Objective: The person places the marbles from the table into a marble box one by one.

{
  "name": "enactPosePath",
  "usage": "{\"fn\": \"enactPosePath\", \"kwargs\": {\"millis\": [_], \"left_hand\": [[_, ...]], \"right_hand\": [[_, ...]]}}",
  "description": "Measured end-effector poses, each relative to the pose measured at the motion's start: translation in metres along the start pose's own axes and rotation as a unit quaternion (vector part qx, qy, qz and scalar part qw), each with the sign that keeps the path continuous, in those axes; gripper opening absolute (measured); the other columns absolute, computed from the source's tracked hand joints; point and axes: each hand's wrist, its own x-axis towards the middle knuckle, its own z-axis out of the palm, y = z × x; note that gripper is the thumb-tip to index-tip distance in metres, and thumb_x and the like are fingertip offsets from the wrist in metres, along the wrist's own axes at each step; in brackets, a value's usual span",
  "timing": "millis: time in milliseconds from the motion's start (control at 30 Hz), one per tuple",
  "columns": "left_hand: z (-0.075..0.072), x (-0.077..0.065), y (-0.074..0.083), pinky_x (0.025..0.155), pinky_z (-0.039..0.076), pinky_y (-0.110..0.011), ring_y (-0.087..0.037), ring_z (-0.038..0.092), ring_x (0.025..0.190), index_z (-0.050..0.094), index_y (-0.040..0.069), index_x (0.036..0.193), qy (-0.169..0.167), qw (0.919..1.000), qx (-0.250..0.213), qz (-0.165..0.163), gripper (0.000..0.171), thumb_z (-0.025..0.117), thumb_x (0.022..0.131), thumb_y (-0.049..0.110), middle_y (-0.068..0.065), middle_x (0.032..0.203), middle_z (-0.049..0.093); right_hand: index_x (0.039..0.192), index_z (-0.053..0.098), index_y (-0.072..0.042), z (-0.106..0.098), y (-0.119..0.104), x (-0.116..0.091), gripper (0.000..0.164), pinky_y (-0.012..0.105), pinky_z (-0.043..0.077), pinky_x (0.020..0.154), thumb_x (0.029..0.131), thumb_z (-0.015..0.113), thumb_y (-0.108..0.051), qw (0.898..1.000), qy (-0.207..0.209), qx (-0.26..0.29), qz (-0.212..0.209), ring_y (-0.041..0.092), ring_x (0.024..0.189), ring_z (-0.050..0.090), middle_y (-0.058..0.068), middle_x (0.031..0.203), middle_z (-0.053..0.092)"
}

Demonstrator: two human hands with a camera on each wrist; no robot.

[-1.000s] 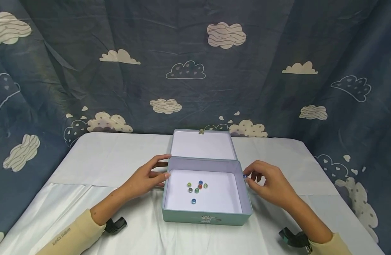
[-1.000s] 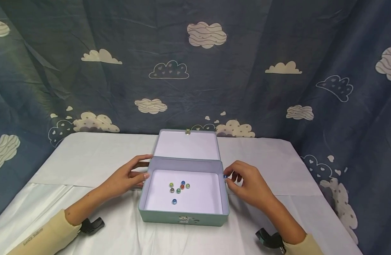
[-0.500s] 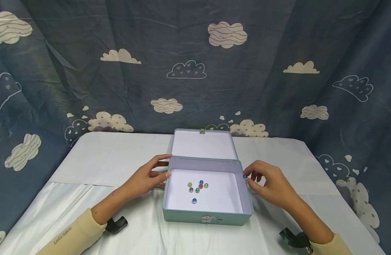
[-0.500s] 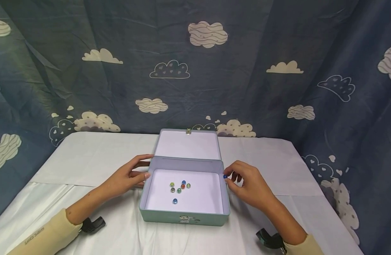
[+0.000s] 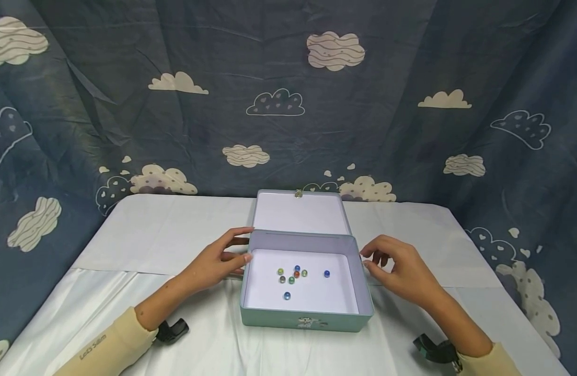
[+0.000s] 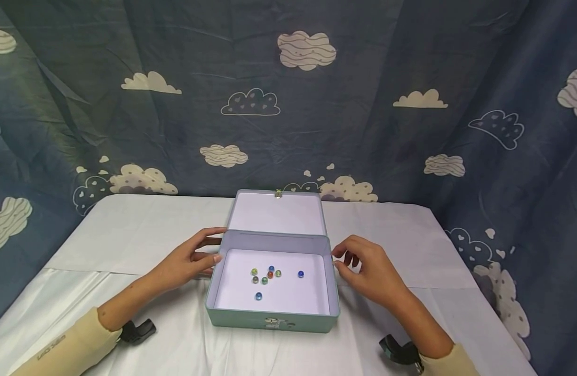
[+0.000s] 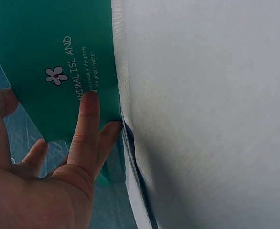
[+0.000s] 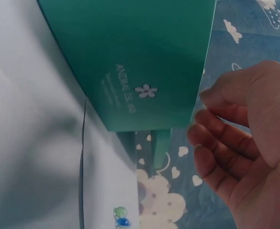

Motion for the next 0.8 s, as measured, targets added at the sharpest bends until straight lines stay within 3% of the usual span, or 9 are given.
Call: {"fn": "enactPosePath", "kwargs": {"millis": [567,800], "left_hand": [[0.000,0.000,0.001,0.086,0.066,-0.035,-0.039,0.067,0.126,0.041,0.034,0.161,0.001,1.0000,0.001,-0.002,0.063,0.071,0.106,0.029,-0.021,0.159,0.047],[0.000,0.000,0.000,0.086,0.066,-0.035,-0.039,0.068,0.126,0.041,0.034,0.161,0.001,1.0000,0.003,-0.002,0.063,0.071,0.106,0.029,-0.021,0.158,0.047]], "right_hand": [[0.110,0.075,-0.013,0.001,0.031,0.001,0.032,0.028,0.059,0.065,0.086,0.082,0.006,0.999,0.029,-0.027,0.025,0.008,0.078,0.061,-0.001,0.100,0.071],[0.112,0.075,-0.007,0.004,0.049,-0.001,0.029,0.033,0.059,0.064,0.087,0.080,0.006,0.997,0.034,-0.046,0.043,0.018,0.079,0.064,0.008,0.105,0.072]]}}
